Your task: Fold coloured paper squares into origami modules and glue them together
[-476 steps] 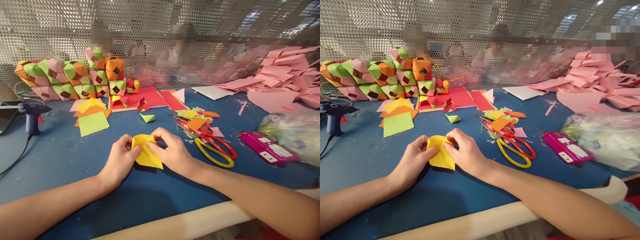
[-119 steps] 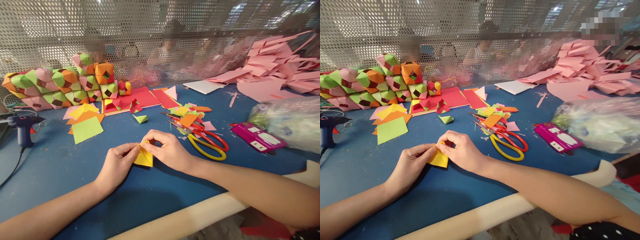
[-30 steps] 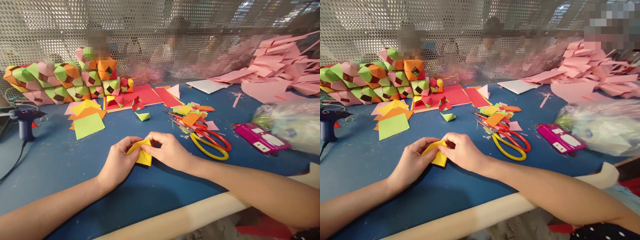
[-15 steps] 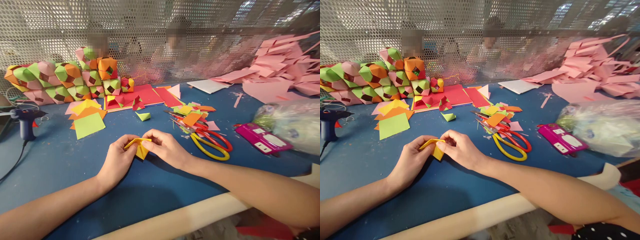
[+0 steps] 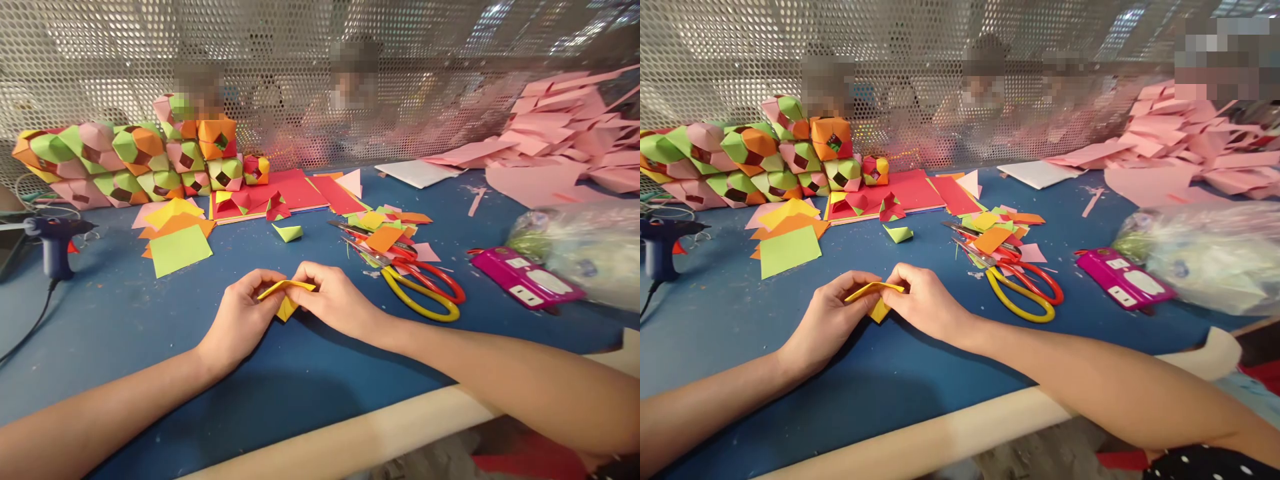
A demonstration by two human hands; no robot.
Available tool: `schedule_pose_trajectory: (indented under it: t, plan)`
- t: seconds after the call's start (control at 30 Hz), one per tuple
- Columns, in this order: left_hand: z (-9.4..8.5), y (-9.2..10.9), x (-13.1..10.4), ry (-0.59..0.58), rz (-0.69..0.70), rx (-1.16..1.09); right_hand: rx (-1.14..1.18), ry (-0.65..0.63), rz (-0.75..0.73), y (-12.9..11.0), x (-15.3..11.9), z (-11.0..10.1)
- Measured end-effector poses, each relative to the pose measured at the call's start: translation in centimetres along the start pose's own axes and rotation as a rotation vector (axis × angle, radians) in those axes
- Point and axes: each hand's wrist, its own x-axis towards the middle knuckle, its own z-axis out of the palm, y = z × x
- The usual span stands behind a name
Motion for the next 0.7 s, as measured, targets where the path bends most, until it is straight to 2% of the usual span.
schedule_pose_trajectory:
  t: [0.13,0.33,0.5,0.7]
  plan:
    - [-0.15,-0.42,0.18,-0.006,-0.054,-0.045,0.038,-0.055,-0.008,0.01,-0.14,0.13]
    - [-0.12,-0.17,0.27,-0.045,-0.091,-0.052,-0.1,0.085,-0.19,0.19,-0.17,-0.06]
    - [0.12,-0.41,0.29,-0.002,-0.115,-0.137,-0.149,0.084,-0.184,0.27,0.06,-0.54]
    - [0.11,-0.85,0.25,-0.078,-0.034,0.044,-0.172,0.098,-0.412,0.32,0.18,-0.58]
